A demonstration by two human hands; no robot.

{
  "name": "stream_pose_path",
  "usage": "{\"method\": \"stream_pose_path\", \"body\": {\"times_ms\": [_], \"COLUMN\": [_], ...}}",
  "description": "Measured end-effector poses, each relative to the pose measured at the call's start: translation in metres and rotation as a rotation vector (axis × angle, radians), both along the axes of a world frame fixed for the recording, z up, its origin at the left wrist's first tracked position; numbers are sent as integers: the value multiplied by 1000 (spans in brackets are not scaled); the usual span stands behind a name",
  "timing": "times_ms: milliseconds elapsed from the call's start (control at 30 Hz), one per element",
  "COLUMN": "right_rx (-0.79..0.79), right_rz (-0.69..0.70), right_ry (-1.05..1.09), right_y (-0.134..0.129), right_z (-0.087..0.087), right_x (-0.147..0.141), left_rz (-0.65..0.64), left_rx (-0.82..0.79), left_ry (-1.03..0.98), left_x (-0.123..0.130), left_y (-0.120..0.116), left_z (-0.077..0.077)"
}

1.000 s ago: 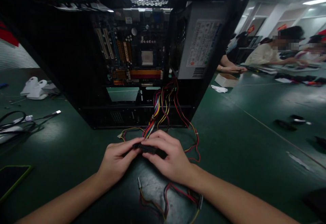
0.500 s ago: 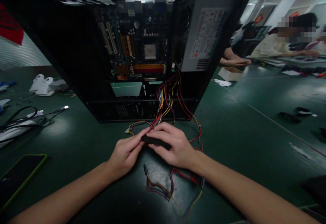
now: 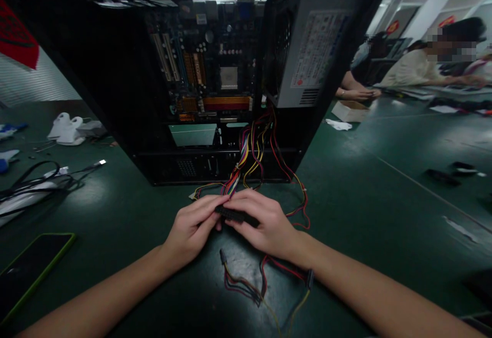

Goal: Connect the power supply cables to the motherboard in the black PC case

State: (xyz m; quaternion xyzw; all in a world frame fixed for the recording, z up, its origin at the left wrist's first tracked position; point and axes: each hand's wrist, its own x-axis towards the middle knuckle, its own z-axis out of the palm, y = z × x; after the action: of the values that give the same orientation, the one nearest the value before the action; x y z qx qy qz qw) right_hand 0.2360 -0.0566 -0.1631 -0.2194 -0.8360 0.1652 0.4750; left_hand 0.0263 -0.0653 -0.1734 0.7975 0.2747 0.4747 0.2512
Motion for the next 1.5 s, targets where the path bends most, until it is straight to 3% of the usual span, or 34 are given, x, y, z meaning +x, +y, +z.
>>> {"method": "stream_pose_path", "body": {"times_ms": [633, 800, 1100, 1267, 1500], "right_rx": [-72, -81, -451, -481, -455], "right_rz": [-1, -1, 21, 44, 19], "right_ry": [0, -7, 95, 67, 87], "right_y": [1, 1, 5, 5, 5], "right_z": [-3, -4, -5, -6, -1], "right_x": [-3, -3, -8, -9, -9], "left_rz": [41, 36, 24, 24, 77], "left_rx": [-10, -22, -139, -208, -181], "left_ry": [95, 218, 218, 156, 187], "left_x": [-1, -3, -4, -5, -7], "left_y": [0, -5, -5, 1, 1], "left_z": [3, 2, 3, 1, 5]}}
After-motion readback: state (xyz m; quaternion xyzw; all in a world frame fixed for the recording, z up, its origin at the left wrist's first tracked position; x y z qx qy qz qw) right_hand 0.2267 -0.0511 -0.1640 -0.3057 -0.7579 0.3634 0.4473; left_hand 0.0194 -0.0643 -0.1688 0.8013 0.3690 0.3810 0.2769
